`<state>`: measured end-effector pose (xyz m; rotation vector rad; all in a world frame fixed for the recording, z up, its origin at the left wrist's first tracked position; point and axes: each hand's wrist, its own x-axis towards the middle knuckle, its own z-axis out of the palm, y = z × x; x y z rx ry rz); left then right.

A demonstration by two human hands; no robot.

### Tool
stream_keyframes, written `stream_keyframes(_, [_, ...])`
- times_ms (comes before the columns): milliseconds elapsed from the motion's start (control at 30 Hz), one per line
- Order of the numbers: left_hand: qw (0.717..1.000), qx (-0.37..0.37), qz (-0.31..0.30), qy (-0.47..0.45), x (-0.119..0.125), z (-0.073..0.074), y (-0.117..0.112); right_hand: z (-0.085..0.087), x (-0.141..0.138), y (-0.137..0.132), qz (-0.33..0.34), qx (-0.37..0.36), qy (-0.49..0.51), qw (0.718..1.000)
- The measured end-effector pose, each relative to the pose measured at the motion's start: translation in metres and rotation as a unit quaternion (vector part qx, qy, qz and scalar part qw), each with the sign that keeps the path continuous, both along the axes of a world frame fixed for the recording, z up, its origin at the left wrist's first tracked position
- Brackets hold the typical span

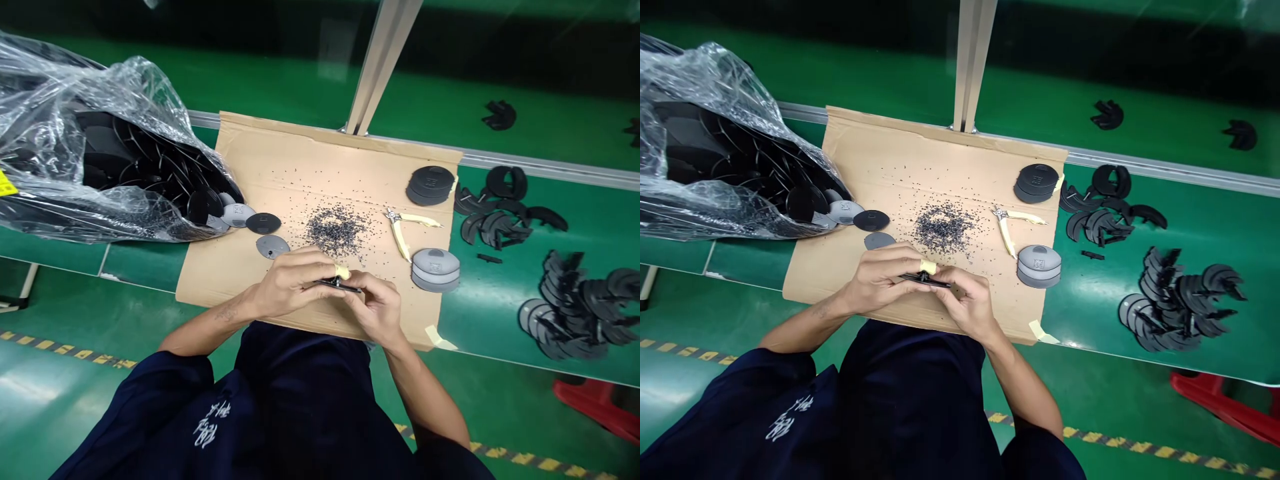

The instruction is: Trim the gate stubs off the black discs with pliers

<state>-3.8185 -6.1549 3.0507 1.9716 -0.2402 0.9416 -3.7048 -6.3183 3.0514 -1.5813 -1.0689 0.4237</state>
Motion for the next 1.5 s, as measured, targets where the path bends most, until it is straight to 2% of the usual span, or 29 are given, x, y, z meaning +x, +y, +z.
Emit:
stream_keyframes(100, [0.999,-0.018,-0.023,0.032,-0.002,0.001,0.001,0.0,0.001,0.001,0.01,0.019,0.02,1.0])
stream_keyframes(200, [0.994,-0.091,-0.016,0.06,-0.005,0.0,0.001,0.002,0.005,0.001,0.028,0.03,0.0,0.999])
stream_keyframes(333, [0.971,-0.187,-0.115,0.092,-0.007,0.001,0.005,0.007,0.011,0.0,0.066,0.04,0.009,0.997])
stream_keyframes(433, [0.964,-0.201,-0.139,0.107,-0.005,0.002,0.008,0.011,0.014,-0.001,0.106,0.021,0.029,0.994])
stream_keyframes(600, [0.96,-0.22,-0.14,0.1,-0.002,-0.002,0.006,0.018,0.015,-0.001,0.063,0.039,-0.007,0.997])
stream_keyframes(767, [0.962,-0.204,-0.151,0.096,-0.003,0.0,0.004,0.024,0.017,-0.002,0.086,0.083,-0.077,0.99])
stream_keyframes(900, [0.969,-0.175,-0.135,0.107,-0.002,0.003,0.006,0.022,0.017,-0.001,0.089,0.11,-0.161,0.977])
stream_keyframes(967, [0.961,-0.206,-0.142,0.116,-0.002,0.0,0.006,0.02,0.015,0.0,0.074,0.122,-0.194,0.971])
stream_keyframes(1067, [0.929,-0.299,-0.182,0.118,-0.004,-0.012,0.002,0.021,0.012,0.002,0.028,0.12,-0.224,0.967])
stream_keyframes(1133, [0.92,-0.333,-0.166,0.125,-0.006,-0.022,-0.003,0.024,0.016,0.002,0.036,0.091,-0.226,0.969])
stream_keyframes(1200, [0.922,-0.339,-0.111,0.148,-0.01,-0.029,-0.006,0.029,0.03,-0.001,0.073,0.028,-0.232,0.969])
stream_keyframes(1267, [0.927,-0.33,-0.052,0.172,-0.013,-0.033,-0.005,0.033,0.054,-0.009,0.072,-0.054,-0.276,0.957])
stream_keyframes(1333, [0.935,-0.31,-0.012,0.171,-0.015,-0.034,-0.002,0.033,0.084,-0.019,0.001,-0.141,-0.357,0.923])
stream_keyframes(1400, [0.948,-0.281,0.018,0.147,-0.015,-0.034,0.003,0.028,0.113,-0.026,-0.056,-0.235,-0.424,0.873])
stream_keyframes(1500, [0.966,-0.239,0.034,0.096,-0.013,-0.032,0.009,0.019,0.14,-0.028,-0.074,-0.331,-0.463,0.819])
